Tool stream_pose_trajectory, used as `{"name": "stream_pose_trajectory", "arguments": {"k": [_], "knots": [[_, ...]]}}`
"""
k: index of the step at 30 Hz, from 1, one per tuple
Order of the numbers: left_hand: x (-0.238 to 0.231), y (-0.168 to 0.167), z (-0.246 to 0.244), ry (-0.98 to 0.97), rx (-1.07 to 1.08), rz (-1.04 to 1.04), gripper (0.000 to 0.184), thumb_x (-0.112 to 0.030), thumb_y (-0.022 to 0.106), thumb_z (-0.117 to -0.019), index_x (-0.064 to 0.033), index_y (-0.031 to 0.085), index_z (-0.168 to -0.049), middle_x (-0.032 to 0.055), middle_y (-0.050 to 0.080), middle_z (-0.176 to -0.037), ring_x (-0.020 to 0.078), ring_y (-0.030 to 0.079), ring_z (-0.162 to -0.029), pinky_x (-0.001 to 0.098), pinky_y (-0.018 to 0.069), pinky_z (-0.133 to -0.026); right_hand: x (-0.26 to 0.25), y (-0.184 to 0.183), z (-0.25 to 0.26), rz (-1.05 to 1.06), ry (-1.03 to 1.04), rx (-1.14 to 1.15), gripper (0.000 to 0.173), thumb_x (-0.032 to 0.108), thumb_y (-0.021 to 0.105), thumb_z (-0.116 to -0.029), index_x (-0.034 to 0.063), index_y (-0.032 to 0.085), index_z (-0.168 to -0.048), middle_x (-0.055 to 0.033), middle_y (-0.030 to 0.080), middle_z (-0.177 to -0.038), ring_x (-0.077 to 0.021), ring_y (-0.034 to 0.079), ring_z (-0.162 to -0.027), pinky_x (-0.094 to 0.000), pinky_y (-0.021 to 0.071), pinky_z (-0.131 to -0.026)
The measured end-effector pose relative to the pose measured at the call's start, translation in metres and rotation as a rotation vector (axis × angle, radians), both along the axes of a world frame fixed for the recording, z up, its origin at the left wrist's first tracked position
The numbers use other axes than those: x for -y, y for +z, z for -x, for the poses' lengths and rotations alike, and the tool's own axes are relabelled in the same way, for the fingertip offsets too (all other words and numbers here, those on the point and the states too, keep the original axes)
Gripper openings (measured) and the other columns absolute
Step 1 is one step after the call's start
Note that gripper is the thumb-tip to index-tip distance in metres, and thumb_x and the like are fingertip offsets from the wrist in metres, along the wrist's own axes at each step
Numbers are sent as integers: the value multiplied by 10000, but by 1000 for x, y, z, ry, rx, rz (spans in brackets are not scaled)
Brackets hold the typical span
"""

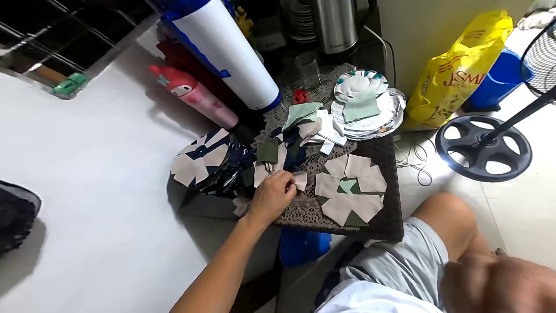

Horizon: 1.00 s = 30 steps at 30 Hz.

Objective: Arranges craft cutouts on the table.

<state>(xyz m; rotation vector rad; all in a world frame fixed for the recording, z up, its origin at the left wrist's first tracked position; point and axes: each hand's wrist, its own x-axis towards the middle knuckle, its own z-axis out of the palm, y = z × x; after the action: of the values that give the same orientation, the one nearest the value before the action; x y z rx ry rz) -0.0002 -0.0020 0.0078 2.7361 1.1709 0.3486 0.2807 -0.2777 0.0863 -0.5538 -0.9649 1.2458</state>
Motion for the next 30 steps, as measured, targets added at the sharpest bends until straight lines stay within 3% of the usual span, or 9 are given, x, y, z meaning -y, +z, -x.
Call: {"name": "stream_pose_trajectory", "arguments": {"k": [3,7,10,14,17,20,24,27,30], "knots": [[-1,25,-6,17,-96,199,240,-150,597,-964,23,727,-1067,210,698,-1193,395,660,-1130,599,502,-963,-1,-46,14,143,-13,16,151,262,638,-1007,195,756,-1075,69,740,-1011,-32,684,-955,-225,564,-860],[-21,26,-30,94,-75,52,256,-129,601,-1004,25,725,-1166,246,687,-1213,462,634,-1157,658,482,-970,-5,-73,40,256,9,53,117,215,652,-992,189,756,-1037,89,734,-1006,-13,676,-952,-218,564,-856],[-39,22,-54,206,-204,91,297,-125,619,-1007,16,680,-1261,257,640,-1279,461,577,-1246,638,437,-1049,-6,-80,55,260,45,93,104,125,636,-988,106,732,-1023,75,722,-1013,-10,665,-951,-231,560,-851],[-43,23,-68,220,-227,153,164,-62,633,-975,38,689,-1092,253,670,-1113,453,628,-1118,635,474,-972,1,-90,67,289,74,213,132,54,620,-972,-27,713,-1018,-7,699,-995,-14,638,-913,-216,535,-801],[-47,27,-59,234,-58,196,162,-61,634,-969,52,670,-1078,269,684,-1016,456,669,-978,662,507,-859,5,-97,70,325,92,257,133,39,623,-962,-41,712,-1021,-30,694,-983,-23,640,-888,-215,540,-780],[-57,33,-44,275,202,262,176,-69,667,-976,52,638,-1100,248,674,-1006,377,666,-884,592,532,-806,3,-99,72,348,110,285,128,21,622,-953,-44,712,-1018,-31,691,-970,-13,635,-861,-201,537,-762],[-64,46,-34,364,596,558,181,-75,665,-985,-26,583,-1138,68,629,-984,114,600,-816,323,532,-762,0,-98,75,381,147,309,128,7,626,-942,-43,714,-1021,-28,687,-961,-8,633,-846,-192,536,-752],[-65,57,-32,425,821,845,64,-64,561,-1036,-97,534,-1084,-7,622,-928,64,623,-799,259,555,-766,0,-99,76,403,170,327,127,13,632,-940,-37,716,-1021,-28,681,-949,-6,627,-826,-189,529,-735],[-58,62,-32,399,875,996,96,-37,479,-1059,-118,531,-1055,-12,636,-888,68,646,-765,245,575,-730,-2,-98,76,413,167,381,126,26,631,-946,-29,718,-1019,-33,677,-934,-13,624,-815,-189,525,-727]]}}
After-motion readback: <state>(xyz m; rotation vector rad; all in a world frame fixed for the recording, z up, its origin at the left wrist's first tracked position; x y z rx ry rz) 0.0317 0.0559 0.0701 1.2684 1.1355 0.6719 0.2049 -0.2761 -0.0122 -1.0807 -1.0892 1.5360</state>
